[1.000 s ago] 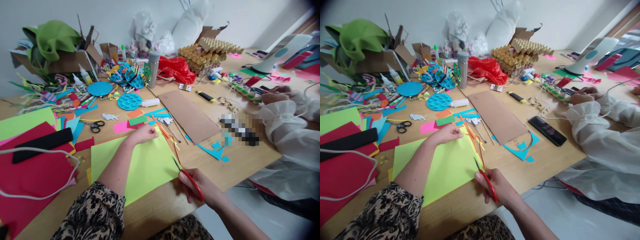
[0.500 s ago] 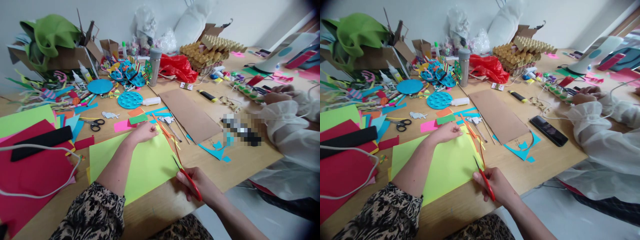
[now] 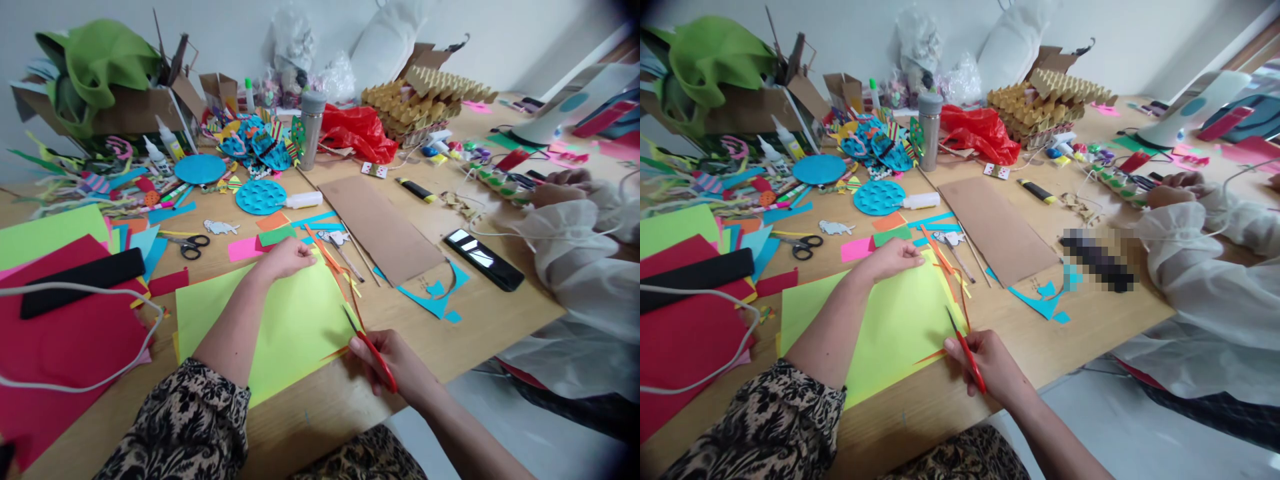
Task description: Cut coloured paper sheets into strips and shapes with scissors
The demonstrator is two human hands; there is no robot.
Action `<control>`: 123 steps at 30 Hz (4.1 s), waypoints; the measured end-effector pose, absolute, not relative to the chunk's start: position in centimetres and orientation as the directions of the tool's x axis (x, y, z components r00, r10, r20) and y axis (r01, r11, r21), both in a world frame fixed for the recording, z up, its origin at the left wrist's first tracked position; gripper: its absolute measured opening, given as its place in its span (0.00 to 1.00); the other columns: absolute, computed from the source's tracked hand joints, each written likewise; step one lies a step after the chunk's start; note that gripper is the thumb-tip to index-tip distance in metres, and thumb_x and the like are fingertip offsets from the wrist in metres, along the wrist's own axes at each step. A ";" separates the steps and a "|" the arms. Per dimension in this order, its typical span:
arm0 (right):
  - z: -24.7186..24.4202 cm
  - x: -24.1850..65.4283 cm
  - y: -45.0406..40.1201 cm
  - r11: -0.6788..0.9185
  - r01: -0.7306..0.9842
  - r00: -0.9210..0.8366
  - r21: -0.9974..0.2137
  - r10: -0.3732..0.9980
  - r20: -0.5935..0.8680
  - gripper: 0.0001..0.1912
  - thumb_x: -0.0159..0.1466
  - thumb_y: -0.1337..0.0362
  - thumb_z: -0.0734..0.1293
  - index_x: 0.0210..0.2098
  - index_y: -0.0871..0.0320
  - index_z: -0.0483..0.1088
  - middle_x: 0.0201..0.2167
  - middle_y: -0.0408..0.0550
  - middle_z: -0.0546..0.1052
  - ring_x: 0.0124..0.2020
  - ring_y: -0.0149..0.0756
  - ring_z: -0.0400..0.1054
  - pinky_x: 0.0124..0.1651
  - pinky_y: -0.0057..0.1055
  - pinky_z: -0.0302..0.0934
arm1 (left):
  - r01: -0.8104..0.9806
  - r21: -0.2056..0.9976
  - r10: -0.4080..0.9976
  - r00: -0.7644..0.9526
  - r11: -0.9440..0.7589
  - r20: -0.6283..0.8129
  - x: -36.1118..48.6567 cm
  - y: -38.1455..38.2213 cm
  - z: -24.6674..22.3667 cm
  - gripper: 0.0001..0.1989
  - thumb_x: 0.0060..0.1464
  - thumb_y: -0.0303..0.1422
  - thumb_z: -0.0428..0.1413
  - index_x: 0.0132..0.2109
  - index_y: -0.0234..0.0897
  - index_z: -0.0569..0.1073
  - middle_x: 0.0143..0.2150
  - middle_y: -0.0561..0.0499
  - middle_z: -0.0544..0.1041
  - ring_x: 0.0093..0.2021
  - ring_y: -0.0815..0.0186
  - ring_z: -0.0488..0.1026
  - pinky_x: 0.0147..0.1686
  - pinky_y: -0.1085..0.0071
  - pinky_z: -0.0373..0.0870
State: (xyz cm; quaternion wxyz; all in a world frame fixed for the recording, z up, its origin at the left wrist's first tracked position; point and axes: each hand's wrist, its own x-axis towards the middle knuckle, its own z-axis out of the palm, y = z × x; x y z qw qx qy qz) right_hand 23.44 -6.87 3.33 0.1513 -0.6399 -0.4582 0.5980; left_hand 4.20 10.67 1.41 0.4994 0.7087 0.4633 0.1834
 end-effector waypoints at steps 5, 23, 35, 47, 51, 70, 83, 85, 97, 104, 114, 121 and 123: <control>3.4 23.2 -6.7 -0.542 0.396 -0.127 -0.741 0.767 -0.629 0.27 0.53 0.41 0.64 0.21 0.61 0.65 0.09 0.40 0.65 0.10 0.25 0.57 0.16 0.21 0.43 | 0.433 0.901 0.837 0.502 -0.026 -0.217 4.1 10.7 1.6 0.14 0.43 0.40 0.56 0.27 0.31 0.72 0.22 0.55 0.65 0.23 0.71 0.60 0.25 0.73 0.54; 2.7 23.7 -6.8 -0.490 0.207 -0.230 -0.847 0.817 -0.529 0.29 0.55 0.41 0.64 0.27 0.65 0.71 0.09 0.39 0.64 0.09 0.23 0.57 0.16 0.22 0.44 | 0.232 0.958 0.790 0.549 0.170 -0.273 3.3 11.0 1.6 0.15 0.41 0.41 0.61 0.29 0.32 0.71 0.24 0.54 0.69 0.25 0.71 0.65 0.26 0.73 0.60; 2.9 23.7 -6.5 -0.457 0.278 -0.215 -0.845 0.827 -0.519 0.26 0.52 0.43 0.67 0.19 0.60 0.61 0.10 0.39 0.64 0.10 0.25 0.60 0.14 0.19 0.43 | 0.201 0.956 0.743 0.602 0.213 -0.293 2.4 10.7 3.3 0.19 0.35 0.38 0.66 0.34 0.32 0.70 0.28 0.52 0.72 0.30 0.66 0.71 0.31 0.70 0.65; 3.1 24.0 -5.8 -0.402 0.309 -0.254 -0.862 0.839 -0.482 0.24 0.52 0.45 0.69 0.22 0.63 0.66 0.11 0.39 0.64 0.12 0.26 0.61 0.14 0.19 0.46 | 0.150 0.944 0.749 0.577 0.293 -0.325 2.7 10.6 3.5 0.22 0.32 0.38 0.67 0.33 0.32 0.67 0.28 0.53 0.72 0.29 0.66 0.71 0.31 0.70 0.65; 3.2 23.9 -5.7 -0.415 0.297 -0.240 -0.860 0.840 -0.488 0.24 0.51 0.46 0.70 0.21 0.62 0.65 0.12 0.40 0.65 0.12 0.25 0.61 0.14 0.19 0.46 | 0.148 0.942 0.749 0.575 0.301 -0.330 2.7 10.6 3.4 0.22 0.31 0.38 0.67 0.32 0.33 0.67 0.28 0.53 0.72 0.29 0.67 0.71 0.30 0.70 0.65; 3.0 23.3 -5.8 -0.494 0.237 -0.155 -0.836 0.831 -0.535 0.25 0.48 0.45 0.71 0.17 0.59 0.59 0.08 0.35 0.59 0.08 0.24 0.56 0.11 0.19 0.42 | 0.199 0.941 0.768 0.543 0.274 -0.339 2.8 10.7 3.1 0.23 0.30 0.39 0.67 0.33 0.32 0.69 0.28 0.52 0.73 0.29 0.66 0.71 0.32 0.68 0.66; 2.9 23.3 -5.8 -0.503 0.303 -0.115 -0.810 0.824 -0.555 0.24 0.50 0.47 0.70 0.17 0.58 0.58 0.06 0.36 0.60 0.08 0.24 0.57 0.11 0.19 0.41 | 0.180 0.934 0.738 0.574 0.308 -0.354 2.9 10.8 2.9 0.20 0.34 0.37 0.66 0.34 0.32 0.69 0.29 0.51 0.75 0.30 0.64 0.74 0.33 0.67 0.68; 3.0 23.5 -5.6 -0.507 0.326 -0.118 -0.798 0.816 -0.566 0.24 0.50 0.46 0.70 0.17 0.59 0.60 0.06 0.36 0.61 0.08 0.24 0.57 0.11 0.19 0.43 | 0.182 0.935 0.737 0.577 0.304 -0.352 2.9 10.8 2.8 0.20 0.34 0.37 0.66 0.33 0.33 0.69 0.28 0.51 0.74 0.30 0.65 0.74 0.33 0.67 0.68; 4.5 23.9 -4.8 -0.522 0.374 -0.179 -0.766 0.770 -0.612 0.23 0.51 0.46 0.68 0.21 0.62 0.67 0.07 0.38 0.64 0.08 0.23 0.57 0.12 0.18 0.46 | 0.212 0.950 0.759 0.572 0.230 -0.311 2.7 10.7 3.2 0.19 0.35 0.39 0.66 0.34 0.33 0.69 0.28 0.52 0.74 0.29 0.66 0.72 0.29 0.70 0.65; 4.3 23.8 -4.8 -0.509 0.361 -0.196 -0.781 0.778 -0.597 0.24 0.52 0.44 0.68 0.21 0.62 0.68 0.07 0.39 0.64 0.09 0.25 0.59 0.13 0.20 0.46 | 0.202 0.949 0.755 0.574 0.242 -0.315 2.8 10.6 3.2 0.20 0.35 0.39 0.66 0.33 0.33 0.68 0.28 0.52 0.73 0.29 0.66 0.72 0.30 0.70 0.65; 4.4 23.4 -4.5 -0.471 0.375 -0.179 -0.799 0.808 -0.561 0.25 0.52 0.46 0.69 0.16 0.59 0.59 0.09 0.41 0.66 0.10 0.24 0.57 0.13 0.20 0.44 | 0.206 0.949 0.754 0.577 0.238 -0.314 2.8 10.6 3.4 0.20 0.35 0.38 0.66 0.34 0.33 0.69 0.29 0.51 0.73 0.29 0.65 0.72 0.30 0.69 0.65; 4.2 23.3 -4.6 -0.455 0.373 -0.189 -0.809 0.816 -0.546 0.25 0.54 0.47 0.68 0.15 0.58 0.56 0.09 0.41 0.66 0.10 0.23 0.57 0.14 0.20 0.44 | 0.168 0.940 0.736 0.587 0.298 -0.338 2.8 10.6 3.3 0.19 0.36 0.36 0.66 0.35 0.32 0.69 0.29 0.51 0.74 0.29 0.65 0.73 0.30 0.69 0.66; 4.1 23.3 -4.5 -0.450 0.370 -0.191 -0.813 0.819 -0.541 0.26 0.54 0.47 0.68 0.15 0.58 0.56 0.09 0.41 0.66 0.10 0.23 0.57 0.14 0.20 0.44 | 0.146 0.937 0.723 0.602 0.319 -0.340 2.8 10.6 3.2 0.18 0.37 0.36 0.65 0.34 0.32 0.69 0.29 0.51 0.74 0.29 0.66 0.73 0.31 0.69 0.66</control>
